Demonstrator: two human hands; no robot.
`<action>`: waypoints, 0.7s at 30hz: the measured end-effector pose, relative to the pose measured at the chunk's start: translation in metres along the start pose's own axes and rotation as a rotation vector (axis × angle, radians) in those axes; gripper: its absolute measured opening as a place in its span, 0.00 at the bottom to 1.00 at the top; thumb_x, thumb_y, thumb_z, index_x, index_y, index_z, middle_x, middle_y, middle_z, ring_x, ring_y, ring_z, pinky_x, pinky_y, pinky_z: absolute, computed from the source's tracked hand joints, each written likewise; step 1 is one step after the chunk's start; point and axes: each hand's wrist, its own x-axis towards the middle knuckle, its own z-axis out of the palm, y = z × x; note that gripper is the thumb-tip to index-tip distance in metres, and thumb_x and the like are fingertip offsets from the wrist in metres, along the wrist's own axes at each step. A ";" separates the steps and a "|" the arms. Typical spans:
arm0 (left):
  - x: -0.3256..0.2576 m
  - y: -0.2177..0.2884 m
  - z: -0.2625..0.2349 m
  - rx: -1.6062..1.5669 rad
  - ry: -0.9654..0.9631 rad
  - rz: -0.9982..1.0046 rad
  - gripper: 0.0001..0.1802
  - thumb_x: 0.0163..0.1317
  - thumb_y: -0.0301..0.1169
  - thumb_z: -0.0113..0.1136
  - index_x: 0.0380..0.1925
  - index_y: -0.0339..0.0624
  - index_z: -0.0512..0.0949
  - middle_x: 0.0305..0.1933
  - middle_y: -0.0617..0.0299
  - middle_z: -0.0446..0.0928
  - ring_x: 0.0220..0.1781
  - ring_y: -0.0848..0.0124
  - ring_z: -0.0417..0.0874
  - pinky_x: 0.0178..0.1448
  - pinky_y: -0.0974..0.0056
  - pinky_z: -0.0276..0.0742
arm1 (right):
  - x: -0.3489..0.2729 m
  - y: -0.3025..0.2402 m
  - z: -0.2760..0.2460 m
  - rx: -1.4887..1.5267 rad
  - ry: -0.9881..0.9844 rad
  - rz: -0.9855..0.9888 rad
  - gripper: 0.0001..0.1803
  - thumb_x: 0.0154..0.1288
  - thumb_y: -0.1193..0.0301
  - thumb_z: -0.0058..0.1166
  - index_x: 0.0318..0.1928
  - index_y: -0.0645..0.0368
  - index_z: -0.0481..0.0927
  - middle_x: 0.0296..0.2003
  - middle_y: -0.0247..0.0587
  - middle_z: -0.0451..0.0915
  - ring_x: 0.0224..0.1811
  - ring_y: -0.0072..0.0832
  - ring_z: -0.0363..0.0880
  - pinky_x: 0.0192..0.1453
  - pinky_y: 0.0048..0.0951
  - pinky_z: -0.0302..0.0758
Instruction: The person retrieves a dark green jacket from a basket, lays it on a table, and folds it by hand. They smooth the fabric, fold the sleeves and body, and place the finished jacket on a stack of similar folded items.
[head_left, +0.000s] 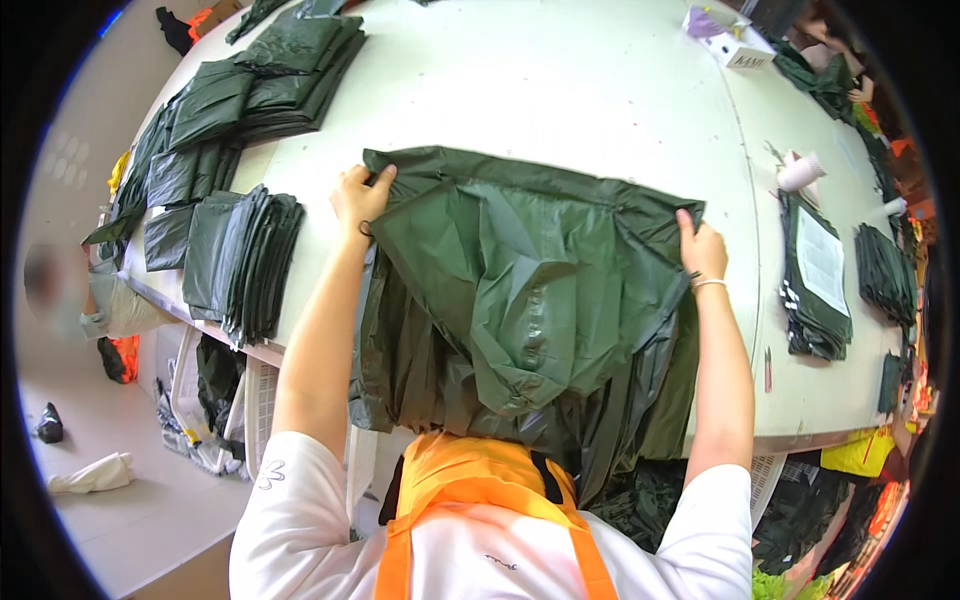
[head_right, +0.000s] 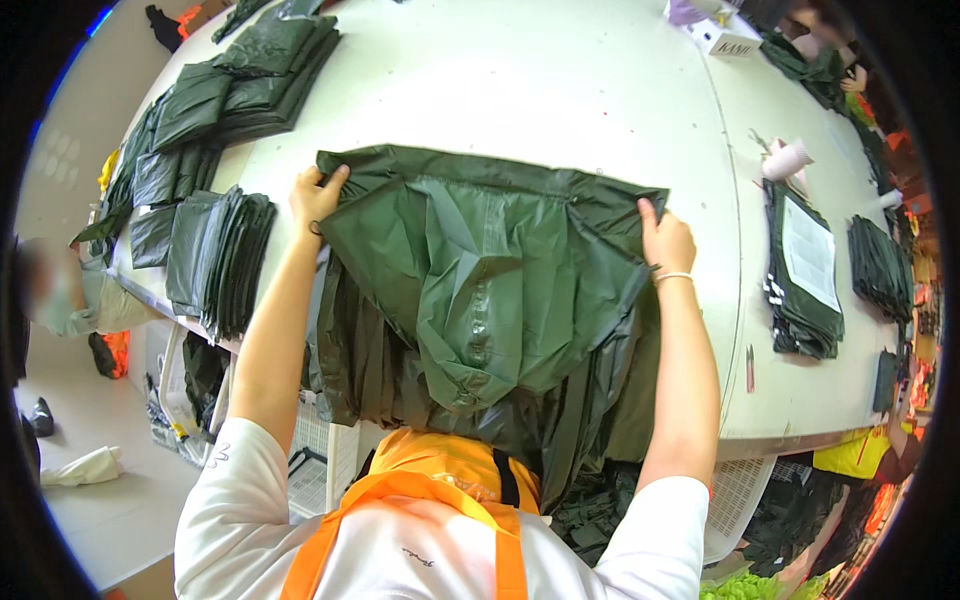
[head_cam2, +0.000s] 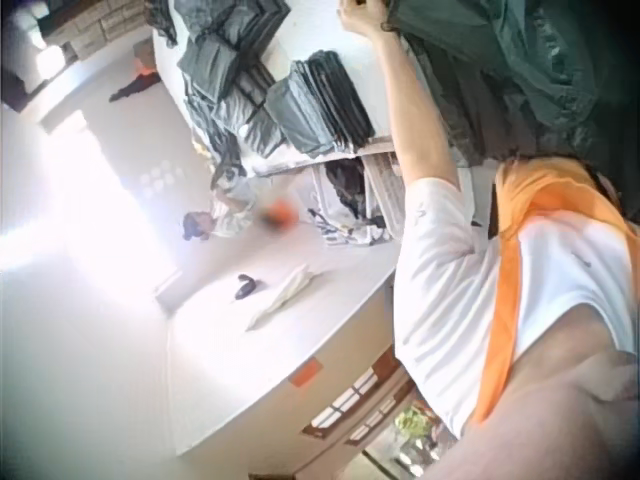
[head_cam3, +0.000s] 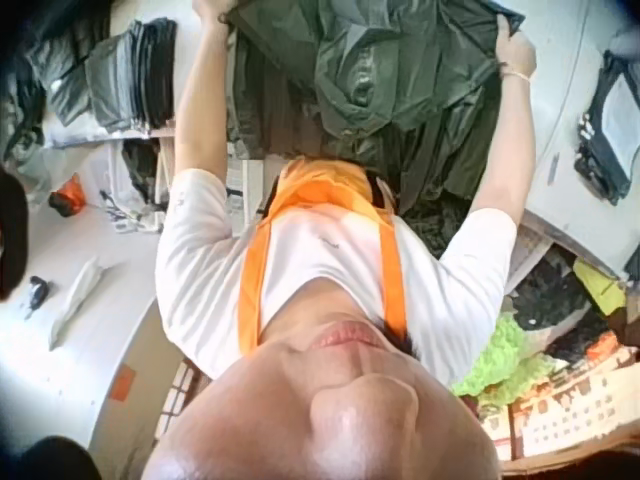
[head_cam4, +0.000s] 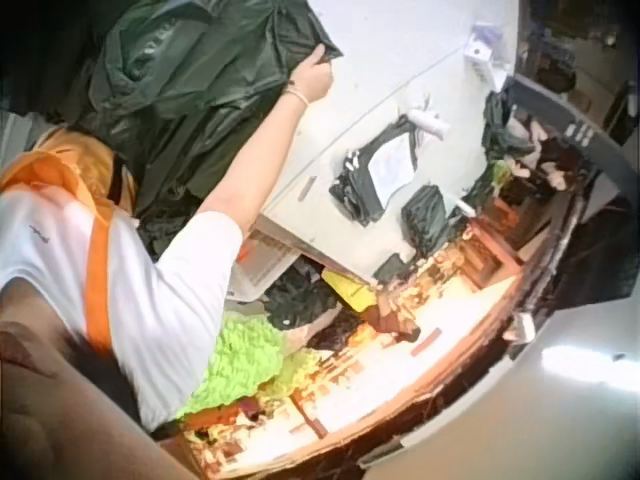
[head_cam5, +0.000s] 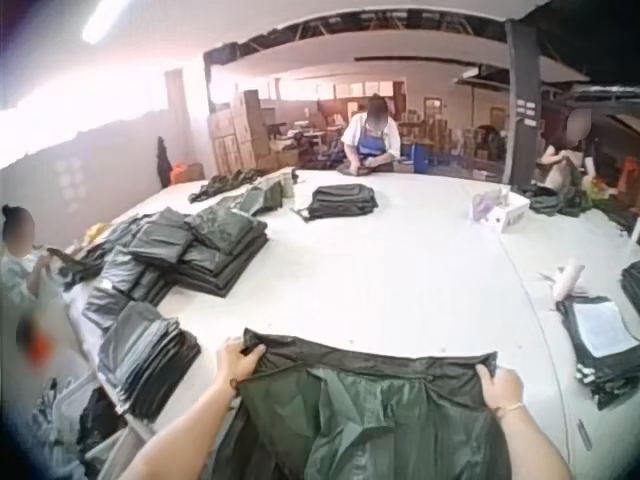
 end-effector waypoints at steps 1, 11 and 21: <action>-0.013 0.010 0.015 0.088 -0.088 -0.058 0.23 0.49 0.49 0.65 0.18 0.37 0.77 0.28 0.53 0.77 0.39 0.54 0.75 0.45 0.55 0.69 | 0.000 0.008 0.025 -0.026 -0.074 0.019 0.35 0.62 0.38 0.41 0.30 0.62 0.80 0.28 0.59 0.80 0.35 0.55 0.79 0.40 0.48 0.75; -0.049 -0.040 0.111 0.432 -0.337 -0.092 0.24 0.53 0.49 0.62 0.37 0.39 0.76 0.40 0.53 0.76 0.46 0.55 0.73 0.52 0.55 0.66 | 0.011 0.035 0.097 0.028 -0.142 0.079 0.25 0.60 0.45 0.51 0.29 0.57 0.74 0.21 0.49 0.79 0.26 0.49 0.78 0.29 0.41 0.74; -0.153 0.036 -0.044 -0.406 -0.630 -0.638 0.17 0.65 0.34 0.55 0.21 0.33 0.76 0.20 0.60 0.76 0.18 0.75 0.74 0.22 0.69 0.69 | -0.106 0.019 -0.046 0.761 -0.974 0.587 0.24 0.68 0.55 0.49 0.26 0.65 0.80 0.19 0.38 0.79 0.14 0.18 0.74 0.17 0.18 0.69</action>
